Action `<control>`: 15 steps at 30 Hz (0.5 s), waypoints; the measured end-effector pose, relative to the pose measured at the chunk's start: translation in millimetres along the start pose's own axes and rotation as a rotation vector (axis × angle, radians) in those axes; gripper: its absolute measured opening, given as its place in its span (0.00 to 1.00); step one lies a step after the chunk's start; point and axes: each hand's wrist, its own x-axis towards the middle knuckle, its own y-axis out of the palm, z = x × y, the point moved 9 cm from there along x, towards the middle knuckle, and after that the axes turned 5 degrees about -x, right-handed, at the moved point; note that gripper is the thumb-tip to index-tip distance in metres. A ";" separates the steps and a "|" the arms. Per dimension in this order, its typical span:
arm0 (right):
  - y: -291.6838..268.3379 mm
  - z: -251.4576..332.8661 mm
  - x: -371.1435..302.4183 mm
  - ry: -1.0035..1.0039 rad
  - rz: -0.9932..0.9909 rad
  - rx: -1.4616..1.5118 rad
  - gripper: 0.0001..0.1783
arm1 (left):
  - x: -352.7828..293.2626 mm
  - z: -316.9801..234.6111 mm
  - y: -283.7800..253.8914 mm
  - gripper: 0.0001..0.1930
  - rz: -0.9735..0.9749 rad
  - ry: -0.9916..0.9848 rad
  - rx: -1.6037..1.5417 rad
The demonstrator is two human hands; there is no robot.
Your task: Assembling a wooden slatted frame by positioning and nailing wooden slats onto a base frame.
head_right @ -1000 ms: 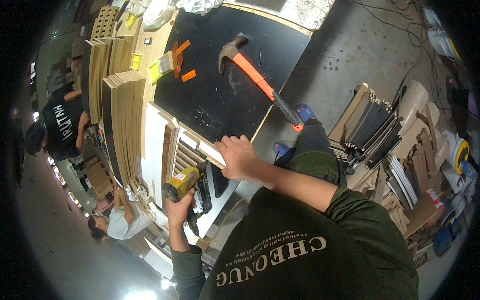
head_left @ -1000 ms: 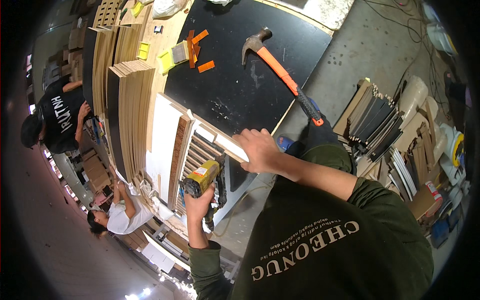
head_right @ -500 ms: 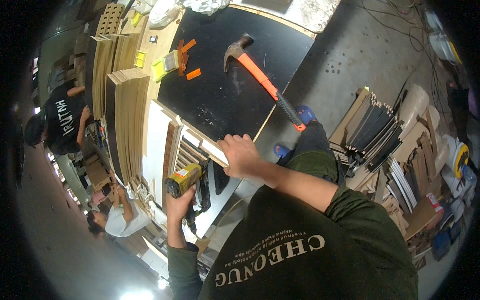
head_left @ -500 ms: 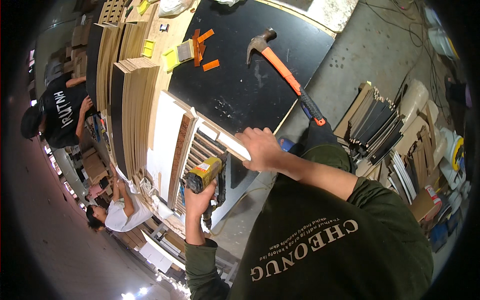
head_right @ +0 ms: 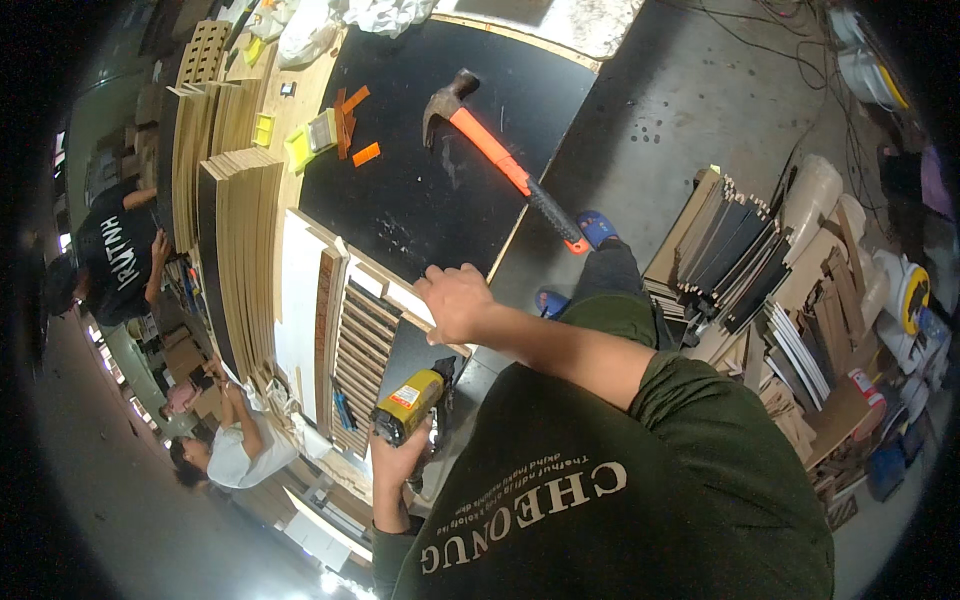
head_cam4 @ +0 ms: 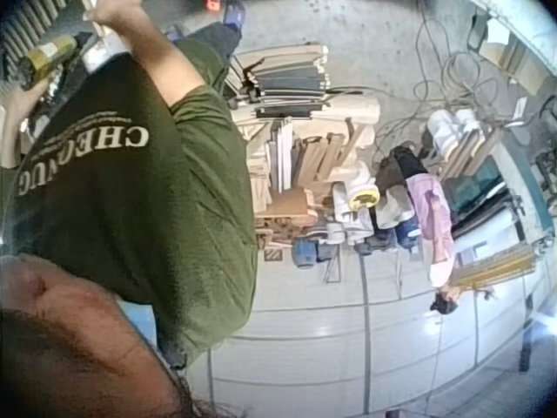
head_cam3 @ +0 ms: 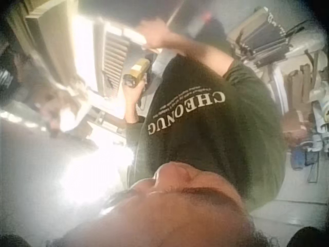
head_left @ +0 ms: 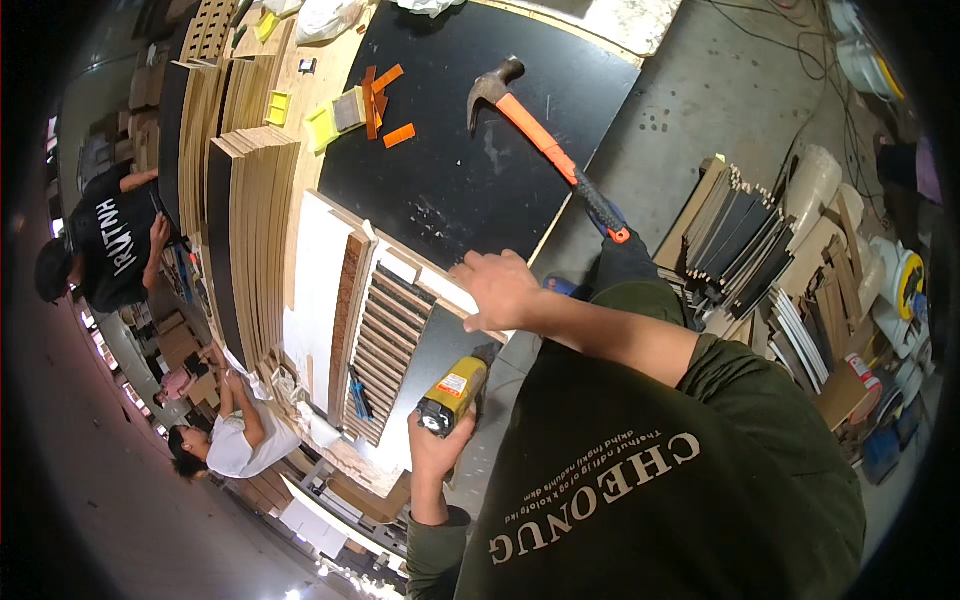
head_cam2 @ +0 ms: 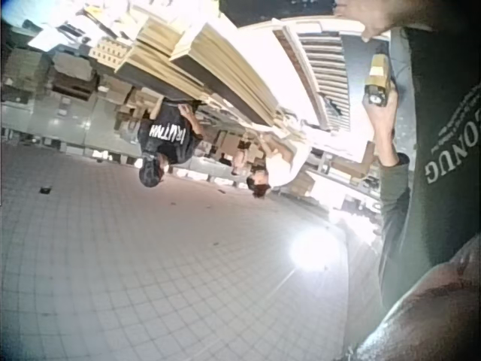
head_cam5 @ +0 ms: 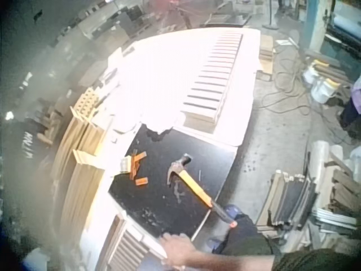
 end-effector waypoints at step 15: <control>0.0 -3.1 -2.1 -0.001 -0.015 0.022 0.38 | -1.5 -23.5 5.3 0.14 -0.029 0.306 0.127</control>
